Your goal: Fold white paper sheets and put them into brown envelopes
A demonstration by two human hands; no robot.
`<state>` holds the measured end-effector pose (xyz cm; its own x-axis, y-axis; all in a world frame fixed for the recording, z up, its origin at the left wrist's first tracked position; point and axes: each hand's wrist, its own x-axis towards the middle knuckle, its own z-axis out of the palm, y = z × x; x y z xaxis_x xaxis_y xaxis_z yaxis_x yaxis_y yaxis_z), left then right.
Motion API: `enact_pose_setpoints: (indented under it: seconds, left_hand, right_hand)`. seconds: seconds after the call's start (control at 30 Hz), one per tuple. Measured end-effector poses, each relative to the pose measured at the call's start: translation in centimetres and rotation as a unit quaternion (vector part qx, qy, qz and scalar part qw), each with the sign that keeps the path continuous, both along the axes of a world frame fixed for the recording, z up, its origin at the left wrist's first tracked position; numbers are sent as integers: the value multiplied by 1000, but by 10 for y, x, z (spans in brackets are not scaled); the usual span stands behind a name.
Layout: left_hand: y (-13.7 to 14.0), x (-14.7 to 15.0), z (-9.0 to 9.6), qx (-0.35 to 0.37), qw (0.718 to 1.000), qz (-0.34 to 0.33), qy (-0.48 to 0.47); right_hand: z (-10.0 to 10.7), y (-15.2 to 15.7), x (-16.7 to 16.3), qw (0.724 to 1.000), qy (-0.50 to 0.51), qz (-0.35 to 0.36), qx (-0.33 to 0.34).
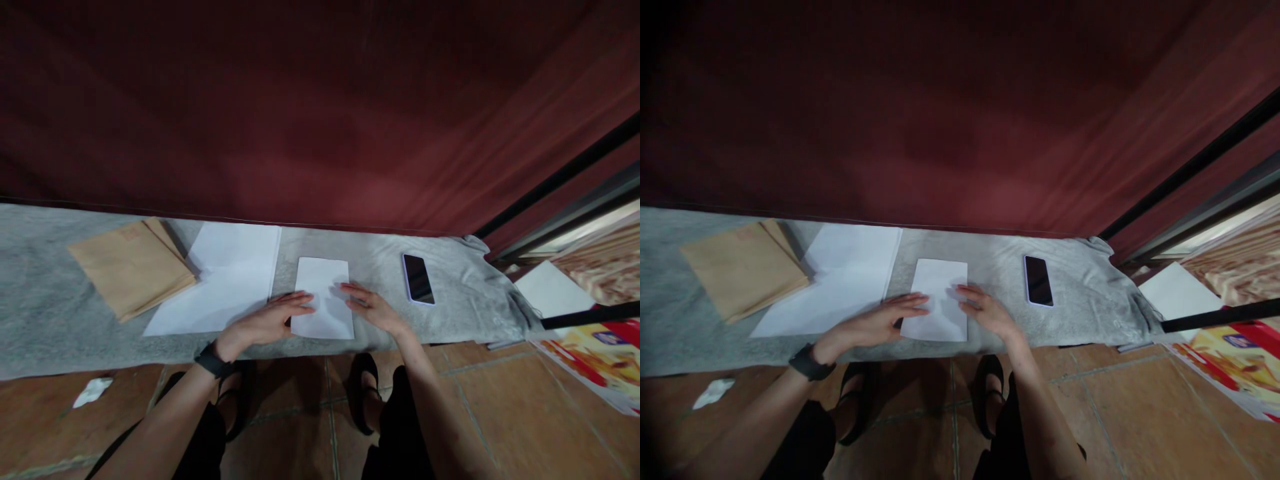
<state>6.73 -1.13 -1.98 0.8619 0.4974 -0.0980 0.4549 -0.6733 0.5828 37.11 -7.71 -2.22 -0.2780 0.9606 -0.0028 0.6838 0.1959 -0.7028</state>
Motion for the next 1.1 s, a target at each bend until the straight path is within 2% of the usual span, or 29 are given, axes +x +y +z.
enact_pose_setpoints:
  seconds: [0.1, 0.2, 0.43, 0.57, 0.67, 0.8, 0.9, 1.1]
  left_hand:
    - [-5, 5, -2, 23, 1000, 3, 4]
    - [-6, 8, -6, 32, 999, -7, 9]
    - [-16, 8, -9, 65, 997, 8, 33]
    - [-37, 13, -4, 132, 990, 17, 47]
    - [-52, 23, -4, 195, 979, 23, 49]
    - [-65, 39, -10, 269, 961, 19, 64]
    - [-69, 48, -14, 298, 952, 29, 72]
    - [-70, 51, -12, 310, 948, 25, 71]
  right_hand:
    - [-9, 3, -30, 998, -38, 27, 33]
    - [-19, 5, -53, 989, -123, 50, 69]
    - [-33, 21, -46, 956, -254, -99, 104]
    - [-34, 21, -42, 946, -278, -128, 109]
    - [-33, 19, -46, 949, -267, -112, 121]
    - [-30, 19, -58, 964, -237, -20, 121]
    - [-28, 21, -67, 966, -236, 29, 100]
    - [-32, 31, -67, 952, -289, -42, 95]
